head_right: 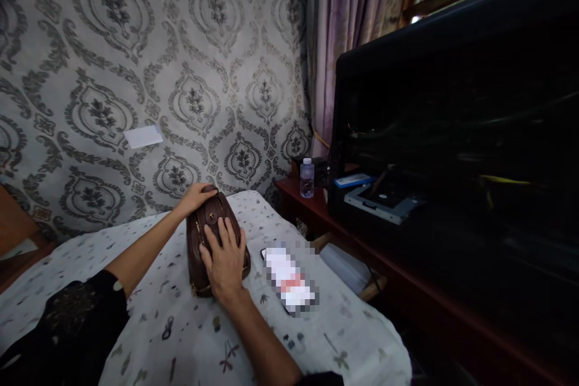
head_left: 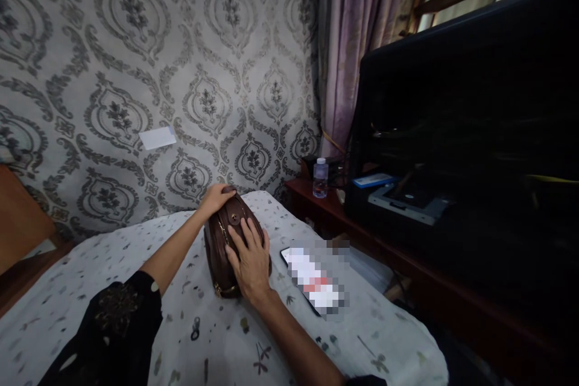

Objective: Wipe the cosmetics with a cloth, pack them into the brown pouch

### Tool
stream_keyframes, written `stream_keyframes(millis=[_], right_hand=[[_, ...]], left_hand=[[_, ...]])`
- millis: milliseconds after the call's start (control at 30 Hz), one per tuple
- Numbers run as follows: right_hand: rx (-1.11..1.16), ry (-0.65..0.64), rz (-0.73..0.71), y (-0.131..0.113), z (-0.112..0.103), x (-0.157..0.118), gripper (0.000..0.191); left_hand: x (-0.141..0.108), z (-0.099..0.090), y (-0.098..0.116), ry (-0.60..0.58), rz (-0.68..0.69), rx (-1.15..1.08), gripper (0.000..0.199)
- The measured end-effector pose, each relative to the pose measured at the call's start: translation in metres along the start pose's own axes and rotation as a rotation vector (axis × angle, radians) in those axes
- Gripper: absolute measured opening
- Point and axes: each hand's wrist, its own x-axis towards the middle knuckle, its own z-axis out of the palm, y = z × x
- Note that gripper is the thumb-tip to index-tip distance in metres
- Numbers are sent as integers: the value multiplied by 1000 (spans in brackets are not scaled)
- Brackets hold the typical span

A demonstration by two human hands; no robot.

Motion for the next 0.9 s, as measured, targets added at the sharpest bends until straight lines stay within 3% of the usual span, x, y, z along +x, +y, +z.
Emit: stream_keyframes(millis=[467, 900], right_hand=[[38, -25, -20, 1, -2, 1, 37], [31, -32, -9, 1, -2, 1, 38]], left_hand=[[-4, 9, 3, 90, -69, -115, 29], [-26, -1, 8, 0, 53, -288, 39]])
